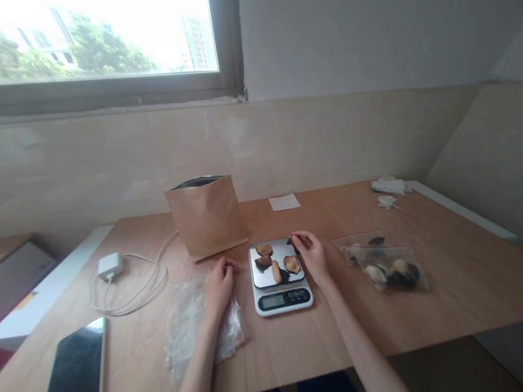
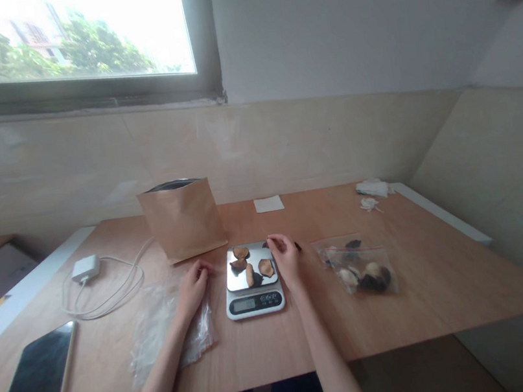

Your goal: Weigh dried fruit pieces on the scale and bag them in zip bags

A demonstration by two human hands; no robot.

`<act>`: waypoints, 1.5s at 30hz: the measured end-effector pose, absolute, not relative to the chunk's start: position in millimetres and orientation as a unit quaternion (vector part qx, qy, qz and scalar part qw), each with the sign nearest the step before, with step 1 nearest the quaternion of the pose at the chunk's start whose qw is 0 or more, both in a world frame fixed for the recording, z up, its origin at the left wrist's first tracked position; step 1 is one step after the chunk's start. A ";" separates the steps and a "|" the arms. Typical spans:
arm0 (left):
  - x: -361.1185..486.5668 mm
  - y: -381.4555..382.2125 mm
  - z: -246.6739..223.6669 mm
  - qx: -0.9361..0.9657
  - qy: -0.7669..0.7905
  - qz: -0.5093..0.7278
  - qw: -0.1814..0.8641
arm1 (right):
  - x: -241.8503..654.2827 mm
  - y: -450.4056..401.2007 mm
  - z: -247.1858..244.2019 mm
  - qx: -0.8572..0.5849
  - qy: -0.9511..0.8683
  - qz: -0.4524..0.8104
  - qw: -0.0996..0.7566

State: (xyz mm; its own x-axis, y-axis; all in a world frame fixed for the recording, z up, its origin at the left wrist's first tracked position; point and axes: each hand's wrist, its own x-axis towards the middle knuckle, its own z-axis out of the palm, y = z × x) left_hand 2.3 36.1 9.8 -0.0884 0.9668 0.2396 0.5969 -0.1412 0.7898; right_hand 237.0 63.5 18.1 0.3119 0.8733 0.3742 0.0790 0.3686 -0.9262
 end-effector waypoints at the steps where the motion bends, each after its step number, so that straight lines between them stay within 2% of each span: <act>1: 2.3 36.1 9.7 0.635 0.615 0.408 0.228 | 236.2 63.3 18.2 -0.471 -0.521 0.306 0.643; 9: 2.3 35.4 10.8 0.633 0.618 0.404 0.233 | 239.5 59.8 16.0 -0.446 -0.577 0.347 0.590; 11: 2.2 35.3 10.7 0.633 0.619 0.404 0.231 | 247.0 60.1 15.0 -0.483 -0.567 0.289 0.601; 14: 2.2 35.5 10.1 0.634 0.618 0.406 0.228 | 263.3 60.5 12.3 -0.566 -0.541 0.130 0.609; 17: 2.5 35.6 9.7 0.635 0.616 0.409 0.225 | 277.1 60.6 5.0 -0.615 -0.549 0.014 0.566; 22: 3.0 34.8 11.0 0.639 0.610 0.411 0.224 | 281.7 63.3 -13.8 -0.659 -0.615 -0.022 0.432; 26: 3.2 34.3 11.7 0.640 0.611 0.408 0.227 | 279.6 63.8 -16.9 -0.690 -0.607 -0.027 0.393; 33: 3.0 34.6 11.7 0.641 0.617 0.395 0.230 | 277.9 57.9 -4.1 -0.720 -0.554 -0.043 0.415; 37: 3.5 33.5 13.3 0.641 0.617 0.394 0.231 | 278.2 57.1 1.8 -0.717 -0.509 -0.065 0.471; 42: 4.1 32.6 15.1 0.642 0.616 0.393 0.233 | 267.1 54.9 14.2 -0.621 -0.516 -0.035 0.589; 45: 4.1 33.0 14.9 0.639 0.619 0.392 0.236 | 253.2 51.8 21.5 -0.537 -0.587 0.013 0.606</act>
